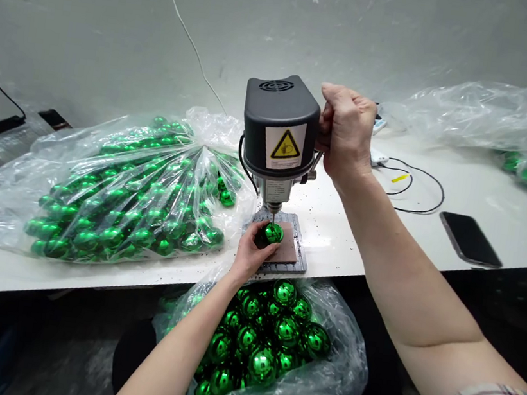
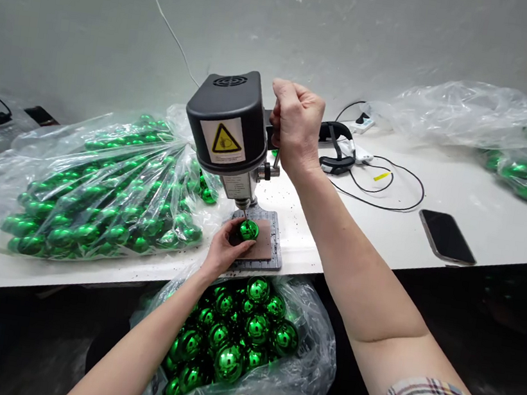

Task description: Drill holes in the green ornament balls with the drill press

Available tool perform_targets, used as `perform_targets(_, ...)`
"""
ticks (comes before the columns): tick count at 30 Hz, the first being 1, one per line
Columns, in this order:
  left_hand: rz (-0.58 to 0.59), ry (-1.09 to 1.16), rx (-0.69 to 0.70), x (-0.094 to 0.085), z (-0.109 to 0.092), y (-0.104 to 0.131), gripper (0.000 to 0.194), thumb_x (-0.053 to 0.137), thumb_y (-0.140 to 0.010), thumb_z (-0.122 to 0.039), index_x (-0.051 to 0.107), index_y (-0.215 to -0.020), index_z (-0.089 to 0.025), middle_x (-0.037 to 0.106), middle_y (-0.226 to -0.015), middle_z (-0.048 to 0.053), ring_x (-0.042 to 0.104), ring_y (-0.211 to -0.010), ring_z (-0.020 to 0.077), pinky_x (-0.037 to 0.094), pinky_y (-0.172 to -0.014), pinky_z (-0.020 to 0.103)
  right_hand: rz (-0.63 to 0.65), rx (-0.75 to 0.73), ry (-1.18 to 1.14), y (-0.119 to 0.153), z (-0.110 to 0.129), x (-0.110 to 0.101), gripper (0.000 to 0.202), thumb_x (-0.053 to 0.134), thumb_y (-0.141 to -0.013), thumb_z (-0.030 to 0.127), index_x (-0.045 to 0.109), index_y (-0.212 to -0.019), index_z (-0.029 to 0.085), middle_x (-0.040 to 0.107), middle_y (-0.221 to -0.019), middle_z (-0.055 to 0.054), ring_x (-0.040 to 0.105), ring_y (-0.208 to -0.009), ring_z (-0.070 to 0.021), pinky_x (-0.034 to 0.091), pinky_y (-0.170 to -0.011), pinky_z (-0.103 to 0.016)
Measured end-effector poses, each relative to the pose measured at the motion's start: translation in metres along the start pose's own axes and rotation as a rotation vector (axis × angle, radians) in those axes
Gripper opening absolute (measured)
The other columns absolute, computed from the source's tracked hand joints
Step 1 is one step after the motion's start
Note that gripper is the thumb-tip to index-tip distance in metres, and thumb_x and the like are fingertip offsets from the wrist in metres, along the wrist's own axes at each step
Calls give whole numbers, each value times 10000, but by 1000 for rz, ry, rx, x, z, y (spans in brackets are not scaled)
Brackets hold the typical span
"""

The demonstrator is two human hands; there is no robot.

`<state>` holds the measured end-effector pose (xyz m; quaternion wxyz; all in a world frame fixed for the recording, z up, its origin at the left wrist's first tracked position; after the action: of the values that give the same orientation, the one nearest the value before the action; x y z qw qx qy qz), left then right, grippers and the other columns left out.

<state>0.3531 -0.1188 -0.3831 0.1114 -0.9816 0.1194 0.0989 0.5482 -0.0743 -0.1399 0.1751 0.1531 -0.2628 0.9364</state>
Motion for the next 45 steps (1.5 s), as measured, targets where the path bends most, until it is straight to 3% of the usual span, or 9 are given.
perform_targets(6,-4,25,-12,0,0,0,589,834,-712,-264,611,-1248,-166,686,-1221,127,640,-1147,277,487,-1053,462,61,-224,38,29,24,1,576,641,-905,477,336,-486,224,295,-386,71,237,-327,-47,208,-337,-270)
perform_targets(11,5,13,-1,1,2,0,588,829,-723,-254,605,-1262,-175,685,-1229,124,640,-1157,277,491,-1052,465,25,-443,-14,71,38,-9,540,657,-914,310,424,-440,199,380,-380,65,317,-306,-42,241,-372,-274)
perform_targets(18,5,0,20,0,2,0,582,825,-734,-244,598,-1266,-187,687,-1217,110,645,-1140,262,504,-1036,449,28,-558,48,102,28,-20,558,621,-915,254,366,-425,173,332,-398,65,278,-344,-34,183,-402,-280)
perform_targets(28,-3,6,12,0,-1,0,564,828,-725,-238,613,-1245,-195,688,-1213,99,645,-1140,263,499,-1039,440,48,-677,110,114,8,-34,595,636,-869,252,190,-482,181,240,-409,54,236,-366,-60,199,-426,-305)
perform_targets(31,2,19,6,1,0,1,570,829,-728,-251,614,-1254,-201,690,-1215,101,646,-1143,272,495,-1042,449,92,-723,151,117,5,-35,564,625,-853,244,201,-486,188,229,-421,48,227,-372,-75,200,-421,-317)
perform_targets(37,5,30,-4,0,1,1,594,834,-729,-264,606,-1273,-192,685,-1238,117,639,-1166,282,492,-1049,459,218,-864,111,128,3,-36,473,588,-789,72,210,-531,191,225,-435,60,218,-384,-76,201,-412,-300)
perform_targets(40,4,29,-3,-1,0,2,583,832,-730,-259,606,-1262,-187,687,-1232,117,643,-1151,276,491,-1048,460,227,-846,112,128,6,-32,495,593,-810,98,215,-504,192,237,-419,58,227,-371,-77,206,-413,-310)
perform_targets(45,-10,40,-17,3,-3,-2,574,836,-711,-263,604,-1228,-172,687,-1190,115,645,-1121,265,502,-1017,435,-49,-540,26,91,30,-21,525,634,-884,261,383,-425,217,333,-383,46,290,-332,-83,202,-375,-316)
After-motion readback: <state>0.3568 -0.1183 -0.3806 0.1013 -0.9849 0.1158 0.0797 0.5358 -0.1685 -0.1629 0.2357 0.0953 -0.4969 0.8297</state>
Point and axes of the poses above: each hand's wrist, its own y-axis away from the middle knuckle, its own x-axis out of the palm, z = x × y, the point moved 7 cm from there along -y, towards the middle knuckle
